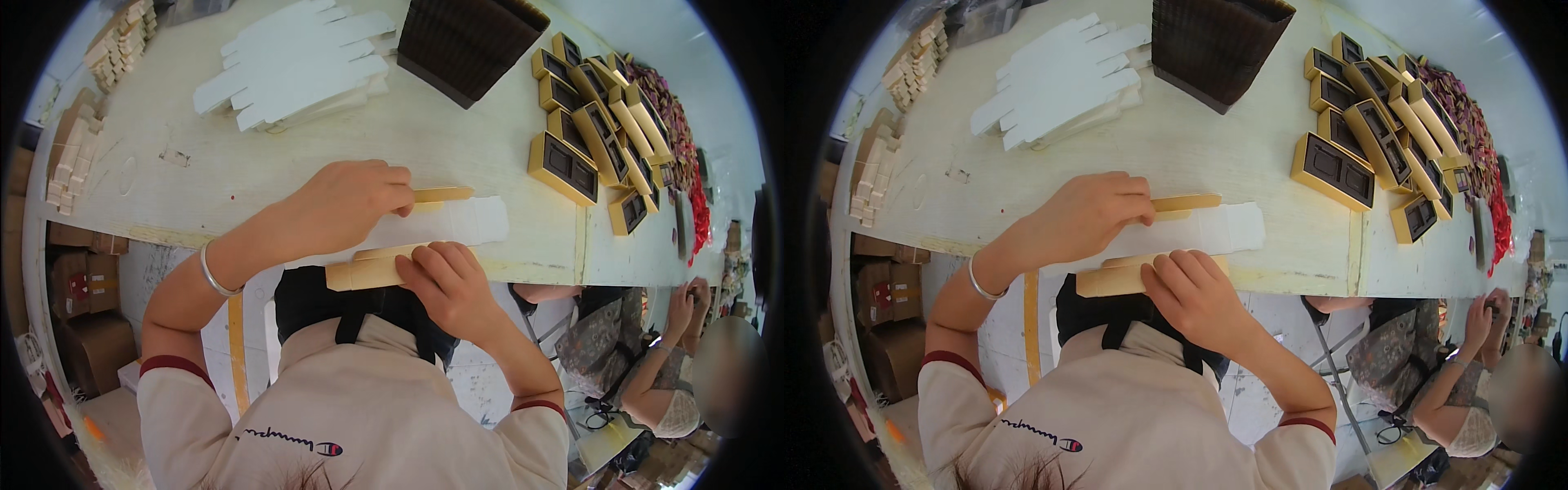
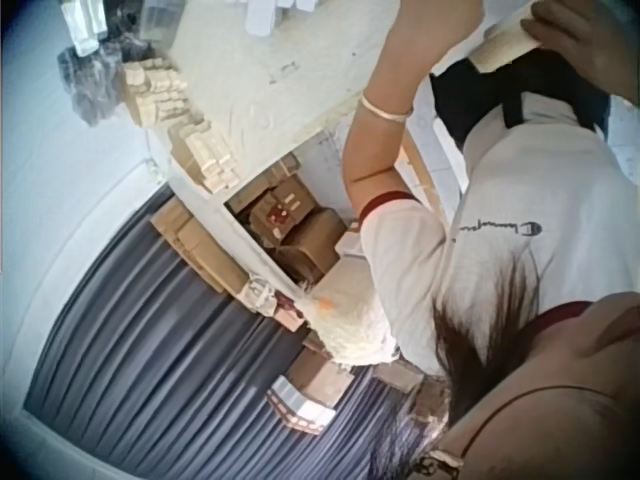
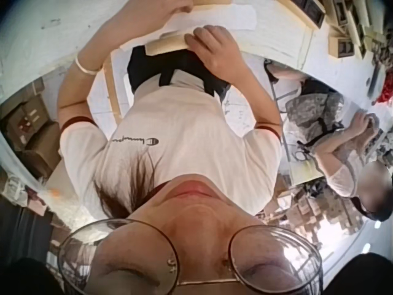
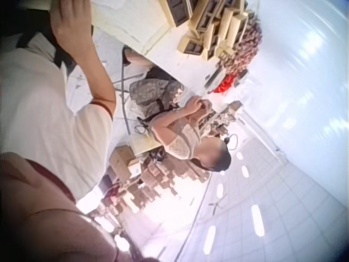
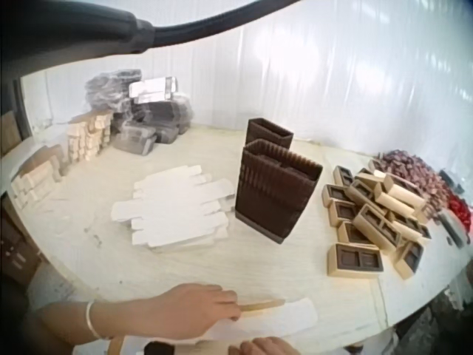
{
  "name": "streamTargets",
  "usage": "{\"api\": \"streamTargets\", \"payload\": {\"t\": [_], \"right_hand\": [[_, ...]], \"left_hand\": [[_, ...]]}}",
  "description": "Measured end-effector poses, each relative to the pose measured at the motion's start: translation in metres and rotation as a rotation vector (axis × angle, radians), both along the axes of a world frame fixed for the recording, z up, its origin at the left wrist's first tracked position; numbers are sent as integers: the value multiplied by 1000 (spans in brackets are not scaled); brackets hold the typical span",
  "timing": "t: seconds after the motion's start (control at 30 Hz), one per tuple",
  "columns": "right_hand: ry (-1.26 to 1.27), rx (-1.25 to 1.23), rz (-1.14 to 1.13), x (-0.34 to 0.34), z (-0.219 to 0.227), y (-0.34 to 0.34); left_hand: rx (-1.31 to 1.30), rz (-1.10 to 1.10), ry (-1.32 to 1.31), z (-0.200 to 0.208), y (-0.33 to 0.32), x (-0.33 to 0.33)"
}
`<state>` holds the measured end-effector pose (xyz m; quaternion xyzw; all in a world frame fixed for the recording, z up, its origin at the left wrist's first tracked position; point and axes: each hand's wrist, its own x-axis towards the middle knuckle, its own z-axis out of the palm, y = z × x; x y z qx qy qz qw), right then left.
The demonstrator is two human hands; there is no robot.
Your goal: The person repeatedly folds white cardboard pieces into small rectangular boxes and places dark brown chocolate bars inside them. The finished boxes are stacked on the table. The process is continuous and repetitive throughout the clip.
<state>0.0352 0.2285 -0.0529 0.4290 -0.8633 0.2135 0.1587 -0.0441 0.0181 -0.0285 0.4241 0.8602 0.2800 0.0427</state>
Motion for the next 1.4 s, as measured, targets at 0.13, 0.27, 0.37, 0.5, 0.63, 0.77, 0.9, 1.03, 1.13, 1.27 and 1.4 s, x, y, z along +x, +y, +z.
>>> {"api": "streamTargets", "payload": {"t": [0.13,0.27,0.37,0.5,0.63,0.77,0.9,1.03,1.13,1.27,1.4], "right_hand": [[-329,62,-30,-18,17,-6],[-448,7,-42,-42,21,-10],[-346,10,1,-52,27,2],[-361,15,23,-67,24,15],[-408,-22,-31,-64,17,13],[-93,20,-57,-50,22,12],[117,94,-11,-9,21,-7],[-220,-70,61,-8,9,8],[-341,-201,70,-14,7,18],[-398,-273,45,-17,5,17],[-408,-259,-13,-16,10,8]], "left_hand": [[11,-19,29,-3,1,1],[0,-10,58,-4,2,1],[-64,29,5,-2,-4,3],[-26,27,-59,3,-8,14],[-41,60,-109,18,-10,27],[-70,129,-167,13,-6,36],[-78,182,-316,15,-3,43],[16,-67,-365,28,-23,35],[18,-165,-282,22,-33,26],[151,-260,36,-5,-27,16],[208,-180,103,-14,2,25]]}}
